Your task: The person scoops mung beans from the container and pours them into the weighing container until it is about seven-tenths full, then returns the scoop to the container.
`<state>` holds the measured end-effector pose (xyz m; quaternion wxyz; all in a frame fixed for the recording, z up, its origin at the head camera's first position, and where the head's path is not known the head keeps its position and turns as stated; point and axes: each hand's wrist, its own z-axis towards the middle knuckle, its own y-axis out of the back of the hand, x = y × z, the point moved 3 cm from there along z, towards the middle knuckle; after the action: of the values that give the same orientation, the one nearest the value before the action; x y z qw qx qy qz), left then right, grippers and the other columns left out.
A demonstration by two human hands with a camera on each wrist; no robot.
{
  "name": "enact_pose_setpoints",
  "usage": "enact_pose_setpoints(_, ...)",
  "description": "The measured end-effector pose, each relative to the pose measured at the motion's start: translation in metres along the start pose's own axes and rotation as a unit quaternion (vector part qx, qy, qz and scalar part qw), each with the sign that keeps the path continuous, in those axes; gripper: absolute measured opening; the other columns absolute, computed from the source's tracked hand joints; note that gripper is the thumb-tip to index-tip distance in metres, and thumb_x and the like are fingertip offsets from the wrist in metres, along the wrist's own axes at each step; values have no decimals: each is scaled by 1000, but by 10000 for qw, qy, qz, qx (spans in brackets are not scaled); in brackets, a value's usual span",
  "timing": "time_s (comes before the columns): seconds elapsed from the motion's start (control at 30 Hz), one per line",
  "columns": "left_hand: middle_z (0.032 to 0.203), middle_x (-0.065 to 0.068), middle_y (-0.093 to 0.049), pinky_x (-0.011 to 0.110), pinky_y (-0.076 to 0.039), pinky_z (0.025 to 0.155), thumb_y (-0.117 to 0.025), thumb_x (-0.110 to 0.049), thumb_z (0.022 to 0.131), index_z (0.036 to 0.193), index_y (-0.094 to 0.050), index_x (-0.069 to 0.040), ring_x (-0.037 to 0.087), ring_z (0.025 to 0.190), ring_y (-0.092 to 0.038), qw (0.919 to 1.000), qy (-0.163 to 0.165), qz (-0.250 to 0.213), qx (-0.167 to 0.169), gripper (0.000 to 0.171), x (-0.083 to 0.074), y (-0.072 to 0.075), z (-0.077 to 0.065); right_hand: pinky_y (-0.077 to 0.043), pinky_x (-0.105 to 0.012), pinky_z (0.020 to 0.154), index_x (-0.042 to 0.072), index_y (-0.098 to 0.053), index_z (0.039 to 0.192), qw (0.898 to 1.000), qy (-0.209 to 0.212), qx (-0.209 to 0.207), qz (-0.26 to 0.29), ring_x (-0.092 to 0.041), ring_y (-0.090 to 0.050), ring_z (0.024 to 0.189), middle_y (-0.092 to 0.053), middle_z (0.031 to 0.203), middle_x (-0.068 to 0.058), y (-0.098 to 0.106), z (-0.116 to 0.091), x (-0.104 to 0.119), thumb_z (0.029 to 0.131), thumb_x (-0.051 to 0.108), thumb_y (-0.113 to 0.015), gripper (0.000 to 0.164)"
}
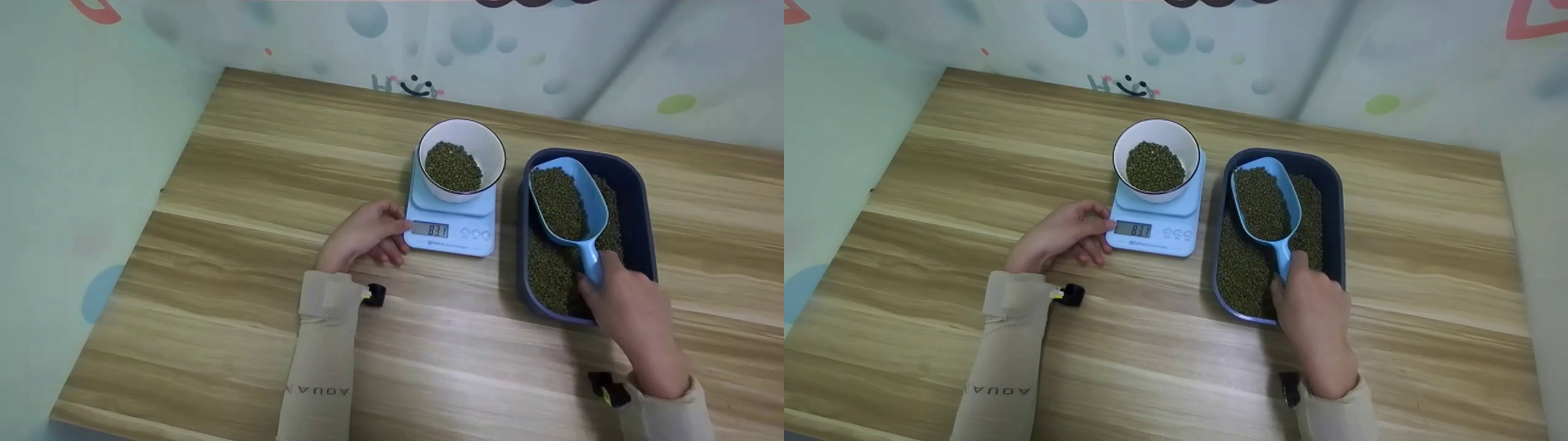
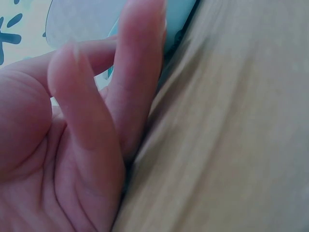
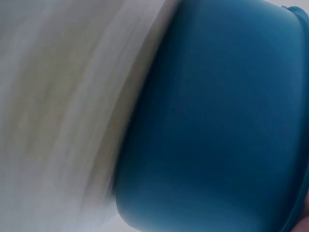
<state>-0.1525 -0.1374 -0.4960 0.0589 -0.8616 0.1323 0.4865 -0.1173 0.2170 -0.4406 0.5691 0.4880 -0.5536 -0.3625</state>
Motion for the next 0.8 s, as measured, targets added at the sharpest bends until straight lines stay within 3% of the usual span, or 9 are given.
enact_pose_setpoints(0.4,81,18,-66,27,-47,41,-59,-24,91,110,-47,-6,23,57,-66,9999,-10,-142,78,29,-2,0,-4,-27,-36,36,-2,-42,88,9997,71,-163,-162,-23,-40,43,-41,54,-8,5,-4,3,87,18,-53,23)
enact_pose_setpoints(0.8,87,21,-66,28,-49,46,-56,-21,92,109,-47,-5,24,60,-66,9999,77,-44,96,25,-21,-4,-23,-26,-34,36,-2,-41,86,9997,-4,-214,-120,-23,-40,45,-41,55,-8,4,-4,1,85,17,-55,23)
